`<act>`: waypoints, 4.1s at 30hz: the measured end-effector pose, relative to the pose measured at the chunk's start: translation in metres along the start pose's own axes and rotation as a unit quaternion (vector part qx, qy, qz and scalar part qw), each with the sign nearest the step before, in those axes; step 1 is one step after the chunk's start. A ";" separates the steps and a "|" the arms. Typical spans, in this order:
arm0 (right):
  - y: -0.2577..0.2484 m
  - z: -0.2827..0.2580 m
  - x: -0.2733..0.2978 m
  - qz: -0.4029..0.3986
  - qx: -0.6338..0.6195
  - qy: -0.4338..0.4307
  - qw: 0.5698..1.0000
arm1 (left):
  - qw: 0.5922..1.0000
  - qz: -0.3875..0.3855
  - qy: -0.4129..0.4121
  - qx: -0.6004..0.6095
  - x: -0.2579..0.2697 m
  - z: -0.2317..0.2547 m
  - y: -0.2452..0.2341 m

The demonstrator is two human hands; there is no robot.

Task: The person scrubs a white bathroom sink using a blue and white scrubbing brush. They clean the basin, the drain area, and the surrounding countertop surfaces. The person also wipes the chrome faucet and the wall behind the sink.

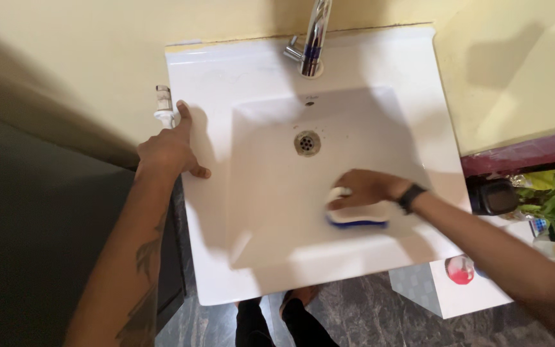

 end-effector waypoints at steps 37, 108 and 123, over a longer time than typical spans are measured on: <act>0.039 -0.075 -0.087 0.285 -0.179 0.060 0.940 | 1.000 0.009 0.026 -0.007 -0.021 -0.012 0.008; 0.013 -0.013 -0.009 0.294 0.050 0.150 0.943 | 0.991 0.101 0.041 0.083 0.078 0.011 0.043; -0.006 -0.020 -0.156 0.358 -0.180 0.215 0.891 | 0.918 0.352 0.142 0.115 0.051 0.001 0.115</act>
Point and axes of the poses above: each hand's wrist, its own x-axis away from the middle knuckle, its own y-axis out of the palm, z = x × y, the point moved 1 cm from there along -x, towards the middle knuckle, and after that the axes turned 1 degree about -z, right-handed, at the moved point
